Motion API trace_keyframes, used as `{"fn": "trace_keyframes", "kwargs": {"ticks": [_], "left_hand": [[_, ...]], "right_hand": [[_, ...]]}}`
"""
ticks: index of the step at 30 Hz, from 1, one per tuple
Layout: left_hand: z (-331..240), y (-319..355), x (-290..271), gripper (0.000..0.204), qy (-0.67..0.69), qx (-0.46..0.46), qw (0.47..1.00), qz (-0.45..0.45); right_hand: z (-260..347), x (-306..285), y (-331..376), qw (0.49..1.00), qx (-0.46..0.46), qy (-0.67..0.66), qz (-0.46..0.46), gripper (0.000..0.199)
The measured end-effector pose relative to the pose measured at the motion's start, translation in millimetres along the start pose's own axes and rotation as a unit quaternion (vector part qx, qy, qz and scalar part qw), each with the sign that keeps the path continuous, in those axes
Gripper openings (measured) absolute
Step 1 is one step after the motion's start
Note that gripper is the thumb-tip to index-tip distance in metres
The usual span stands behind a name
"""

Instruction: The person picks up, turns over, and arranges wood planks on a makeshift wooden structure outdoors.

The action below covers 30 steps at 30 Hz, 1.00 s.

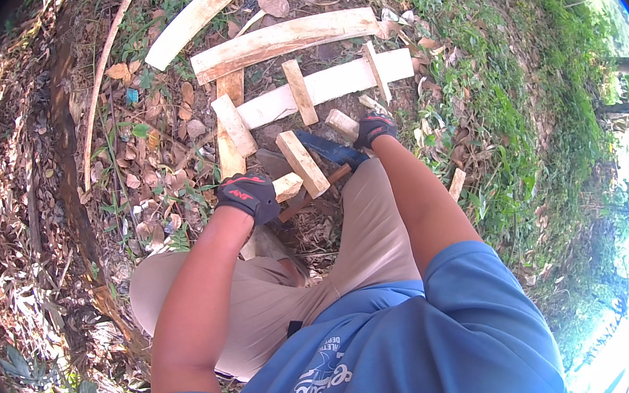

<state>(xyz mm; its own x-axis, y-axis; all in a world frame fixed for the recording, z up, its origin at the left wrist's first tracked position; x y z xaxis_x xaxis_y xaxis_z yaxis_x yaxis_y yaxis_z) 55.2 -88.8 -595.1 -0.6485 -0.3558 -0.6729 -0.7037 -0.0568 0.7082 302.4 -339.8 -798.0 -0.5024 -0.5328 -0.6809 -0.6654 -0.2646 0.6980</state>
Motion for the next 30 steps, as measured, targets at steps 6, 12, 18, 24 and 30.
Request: {"fn": "trace_keyframes", "kwargs": {"ticks": [6, 12, 18, 24, 30], "left_hand": [[-3.3, -0.3, -2.8, 0.051, 0.009, -0.025, 0.998, 0.055], [-2.7, 1.6, -2.5, 0.044, 0.024, -0.032, 0.998, 0.049], [-1.5, -1.9, 1.5, 0.043, 0.027, -0.030, 0.999, 0.024], [-2.9, -2.6, 0.5, 0.043, 0.024, -0.027, 0.999, 0.027], [-4.0, -2.1, 0.3, 0.044, 0.017, -0.029, 0.999, 0.027]], "right_hand": [[0.0, 3.6, -0.8, 1.000, 0.005, 0.000, 0.010, 0.075], [0.9, 0.1, 4.2, 1.000, -0.004, -0.007, -0.005, 0.070], [1.0, -1.8, 6.3, 1.000, -0.005, -0.006, -0.009, 0.068], [0.6, 1.6, 3.6, 1.000, -0.013, -0.006, -0.010, 0.069], [-0.1, -0.2, 5.7, 1.000, -0.010, -0.013, -0.011, 0.069]]}}
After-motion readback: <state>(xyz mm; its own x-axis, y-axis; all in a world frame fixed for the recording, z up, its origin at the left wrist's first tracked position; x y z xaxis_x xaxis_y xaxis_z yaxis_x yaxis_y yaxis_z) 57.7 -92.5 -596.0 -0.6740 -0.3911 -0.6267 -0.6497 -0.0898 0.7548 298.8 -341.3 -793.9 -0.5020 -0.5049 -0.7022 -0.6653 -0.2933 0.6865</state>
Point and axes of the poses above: each hand's wrist, its own y-axis away from the middle knuckle, its own x-axis out of the palm, z = x × y, the point moved 5 cm from there along -y, towards the middle knuckle, and after that the axes turned 10 degrees about y, right-handed, at the moved point
